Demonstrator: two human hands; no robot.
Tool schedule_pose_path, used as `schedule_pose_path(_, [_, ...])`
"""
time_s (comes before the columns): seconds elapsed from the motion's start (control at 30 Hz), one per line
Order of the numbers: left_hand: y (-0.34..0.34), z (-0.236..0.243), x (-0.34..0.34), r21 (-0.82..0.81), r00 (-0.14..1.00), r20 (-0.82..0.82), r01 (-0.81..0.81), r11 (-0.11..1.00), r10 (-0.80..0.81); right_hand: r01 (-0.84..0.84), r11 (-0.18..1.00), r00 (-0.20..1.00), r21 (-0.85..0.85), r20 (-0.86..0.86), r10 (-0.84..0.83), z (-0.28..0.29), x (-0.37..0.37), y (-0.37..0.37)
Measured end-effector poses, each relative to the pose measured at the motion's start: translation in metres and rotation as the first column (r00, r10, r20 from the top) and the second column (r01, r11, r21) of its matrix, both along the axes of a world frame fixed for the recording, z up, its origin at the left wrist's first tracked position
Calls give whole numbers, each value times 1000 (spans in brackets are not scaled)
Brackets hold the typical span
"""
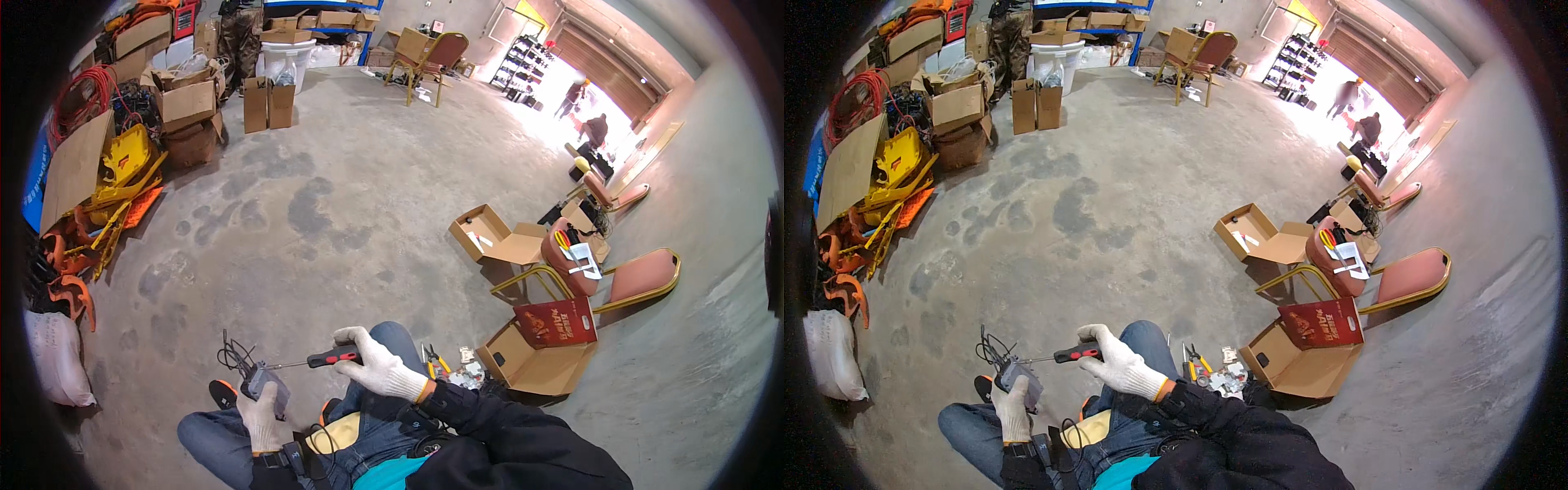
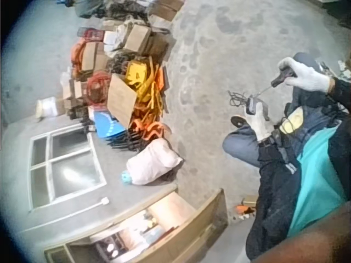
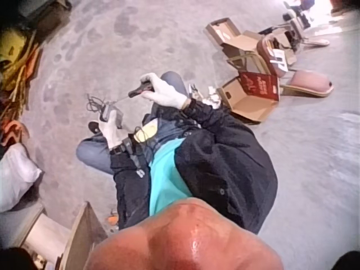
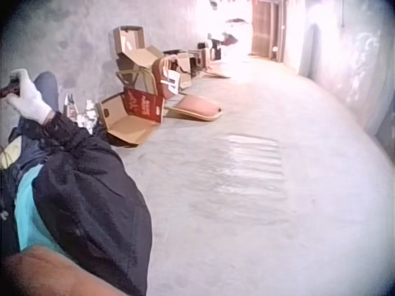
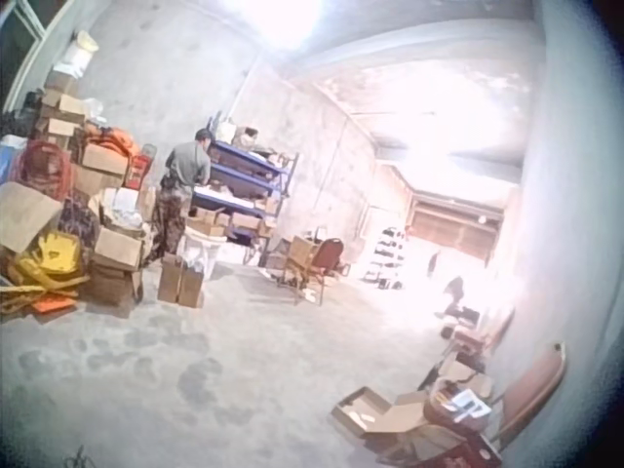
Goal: Inspecting and repairing an electronic control unit using a screwdriver and monitoring tool.
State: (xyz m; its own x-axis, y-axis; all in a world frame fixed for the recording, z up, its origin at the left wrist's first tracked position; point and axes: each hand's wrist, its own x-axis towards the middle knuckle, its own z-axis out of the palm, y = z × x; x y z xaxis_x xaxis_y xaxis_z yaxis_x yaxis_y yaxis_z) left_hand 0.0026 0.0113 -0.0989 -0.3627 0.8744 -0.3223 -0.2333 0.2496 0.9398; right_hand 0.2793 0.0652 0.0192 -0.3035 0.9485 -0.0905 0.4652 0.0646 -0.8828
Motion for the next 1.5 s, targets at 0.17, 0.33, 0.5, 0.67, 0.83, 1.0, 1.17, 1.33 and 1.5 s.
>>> schedule_pose_path(0.17, [-3,13,2,-11,992,125,-1,1000,2,141,938,985,-318,143,-100,20,-5,1])
schedule_pose_path(0.33, [-2,2,-2,-27,999,38,13,1000,-11,45,996,992,-80,123,-35,-3,0,-8])
schedule_pose_path(0.5, [-1,3,-2,7,998,44,36,999,-36,-10,999,999,36,-30,11,-9,3,-3])
schedule_pose_path(0.67, [-2,-2,-5,41,999,7,35,999,-35,102,946,992,-307,106,-73,14,-3,1])
schedule_pose_path(0.83, [-1,3,-1,33,999,-16,33,999,-33,-9,1000,1000,-15,27,9,-13,5,-4])
schedule_pose_path(1.0, [-3,-9,-5,7,1000,-22,6,1000,-6,31,990,999,-137,15,-29,10,-2,-2])
schedule_pose_path(1.17, [-3,7,-2,9,999,18,31,999,-32,79,967,989,-242,141,-45,31,-5,-3])
schedule_pose_path(1.33, [-1,7,0,-9,999,49,-11,1000,11,-40,995,999,-88,6,40,8,6,-3])
schedule_pose_path(1.5, [-3,0,-2,4,999,35,-6,1000,6,-3,996,1000,-89,28,5,19,2,-1])
